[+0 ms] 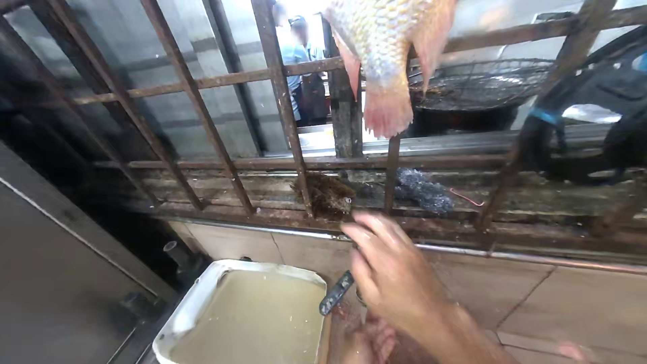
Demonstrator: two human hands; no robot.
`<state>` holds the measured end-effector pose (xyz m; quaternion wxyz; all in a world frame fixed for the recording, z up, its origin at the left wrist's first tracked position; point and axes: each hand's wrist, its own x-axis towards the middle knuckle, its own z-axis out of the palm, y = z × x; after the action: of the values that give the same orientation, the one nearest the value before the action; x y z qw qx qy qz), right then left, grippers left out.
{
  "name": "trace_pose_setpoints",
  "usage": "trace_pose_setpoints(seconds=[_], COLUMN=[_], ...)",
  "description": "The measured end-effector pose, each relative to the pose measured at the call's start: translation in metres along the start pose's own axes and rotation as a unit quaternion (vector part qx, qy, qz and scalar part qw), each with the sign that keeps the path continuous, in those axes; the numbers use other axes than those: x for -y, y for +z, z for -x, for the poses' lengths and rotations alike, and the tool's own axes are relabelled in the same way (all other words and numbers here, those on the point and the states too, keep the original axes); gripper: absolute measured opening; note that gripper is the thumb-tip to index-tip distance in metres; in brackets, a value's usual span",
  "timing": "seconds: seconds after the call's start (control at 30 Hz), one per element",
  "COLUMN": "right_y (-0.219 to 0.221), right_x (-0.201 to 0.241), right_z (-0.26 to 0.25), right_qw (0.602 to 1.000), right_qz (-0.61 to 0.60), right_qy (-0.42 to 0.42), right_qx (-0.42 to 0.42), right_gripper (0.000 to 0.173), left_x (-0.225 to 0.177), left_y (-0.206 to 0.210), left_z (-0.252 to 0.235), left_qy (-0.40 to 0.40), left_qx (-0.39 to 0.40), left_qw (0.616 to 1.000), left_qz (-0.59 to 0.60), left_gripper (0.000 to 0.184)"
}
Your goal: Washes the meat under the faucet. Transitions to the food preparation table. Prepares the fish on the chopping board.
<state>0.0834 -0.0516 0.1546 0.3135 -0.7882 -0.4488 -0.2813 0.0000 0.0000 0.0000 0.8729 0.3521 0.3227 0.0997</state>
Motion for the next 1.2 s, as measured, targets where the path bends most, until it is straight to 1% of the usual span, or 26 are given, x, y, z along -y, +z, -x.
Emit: trace_pose_setpoints(seconds=[0.03,0.1,0.17,0.23,0.27,0.33,0.37,0.4,0.43,0.47,0.5,0.53,0.57,0.63,0.67,0.7,0.73,0.8,0.87,0.93,0.97,1.03,1.07,1.13,1.17,1.2], right_y=[0.005,0.017,0.023,0.006,-0.010,-0.045,-0.060,-0.070,-0.068,-0.054,-0.029,0.000,0.025,0.057,0.064,0.065,0.064,0.064,0.077,0.090,0.086,0.068,0.064,0.086,0.102,0.115], right_x=[0.005,0.011,0.008,0.006,0.003,-0.014,-0.023,-0.031,-0.040,-0.046,-0.048,-0.051,-0.058,-0.075,-0.079,-0.083,-0.085,-0.073,-0.048,-0.032,-0.029,-0.031,-0.033,-0.042,-0.046,-0.050], right_z=[-0.033,-0.088,-0.115,-0.103,-0.079,0.007,0.064,0.119,0.168,0.210,0.242,0.263,0.280,0.308,0.321,0.331,0.329,0.301,0.276,0.262,0.248,0.212,0.205,0.237,0.251,0.253], right_qw=[0.997,0.965,0.940,0.951,0.965,0.988,0.981,0.944,0.865,0.756,0.658,0.606,0.620,0.729,0.745,0.738,0.730,0.717,0.729,0.781,0.783,0.716,0.706,0.812,0.848,0.852], right_qz=[0.032,0.070,0.089,0.095,0.088,0.019,-0.051,-0.183,-0.333,-0.452,-0.495,-0.468,-0.405,-0.187,-0.095,-0.048,-0.047,-0.137,-0.243,-0.207,-0.161,-0.081,-0.062,-0.045,-0.045,-0.029], right_qy=[-0.024,-0.001,0.027,0.030,0.030,0.077,0.147,0.249,0.357,0.466,0.567,0.643,0.670,0.599,0.542,0.509,0.510,0.567,0.551,0.432,0.385,0.343,0.341,0.270,0.231,0.226], right_qx=[0.069,0.254,0.327,0.293,0.244,0.134,0.112,0.118,0.118,0.085,0.031,0.000,0.039,0.274,0.377,0.441,0.453,0.381,0.325,0.400,0.462,0.603,0.618,0.516,0.475,0.471], right_gripper=[0.039,0.059,0.063,0.053,0.045,0.028,0.036,0.060,0.082,0.085,0.073,0.056,0.058,0.078,0.083,0.085,0.080,0.069,0.065,0.065,0.062,0.059,0.059,0.056,0.049,0.042], left_x=[0.005,0.014,0.027,0.051,0.068,0.099,0.104,0.108,0.110,0.113,0.116,0.119,0.119,0.118,0.119,0.120,0.116,0.107,0.102,0.101,0.100,0.097,0.098,0.104,0.109,0.111], left_y=[-0.007,-0.024,-0.057,-0.104,-0.128,-0.166,-0.172,-0.173,-0.171,-0.169,-0.168,-0.166,-0.164,-0.166,-0.169,-0.170,-0.168,-0.162,-0.150,-0.142,-0.144,-0.150,-0.147,-0.136,-0.136,-0.139], left_z=[-0.001,-0.005,-0.011,-0.026,-0.035,-0.047,-0.047,-0.051,-0.052,-0.051,-0.049,-0.048,-0.047,-0.051,-0.051,-0.048,-0.047,-0.043,-0.043,-0.045,-0.047,-0.047,-0.045,-0.044,-0.044,-0.049], left_qy=[0.004,0.050,0.105,0.061,0.035,0.009,-0.015,-0.029,-0.032,-0.031,-0.031,-0.031,-0.035,-0.044,-0.054,-0.068,-0.076,-0.077,-0.062,-0.055,-0.057,-0.063,-0.071,-0.070,-0.059,-0.050], left_qx=[-0.015,-0.032,-0.034,-0.004,0.015,0.050,0.074,0.099,0.115,0.123,0.126,0.124,0.114,0.073,0.053,0.035,0.021,0.003,-0.006,-0.013,-0.017,-0.031,-0.038,-0.042,-0.046,-0.052], left_qw=[1.000,0.995,0.953,0.859,0.828,0.802,0.791,0.777,0.763,0.748,0.742,0.751,0.776,0.838,0.866,0.890,0.907,0.929,0.932,0.928,0.927,0.940,0.951,0.965,0.967,0.964], left_qz=[-0.019,-0.078,-0.281,-0.508,-0.559,-0.595,-0.606,-0.621,-0.635,-0.651,-0.658,-0.647,-0.620,-0.538,-0.494,-0.450,-0.414,-0.362,-0.357,-0.369,-0.369,-0.335,-0.298,-0.248,-0.245,-0.255], left_gripper=[0.023,0.023,0.024,0.042,0.052,0.060,0.058,0.052,0.047,0.043,0.040,0.039,0.038,0.036,0.033,0.031,0.028,0.026,0.025,0.024,0.024,0.026,0.029,0.028,0.030,0.031])
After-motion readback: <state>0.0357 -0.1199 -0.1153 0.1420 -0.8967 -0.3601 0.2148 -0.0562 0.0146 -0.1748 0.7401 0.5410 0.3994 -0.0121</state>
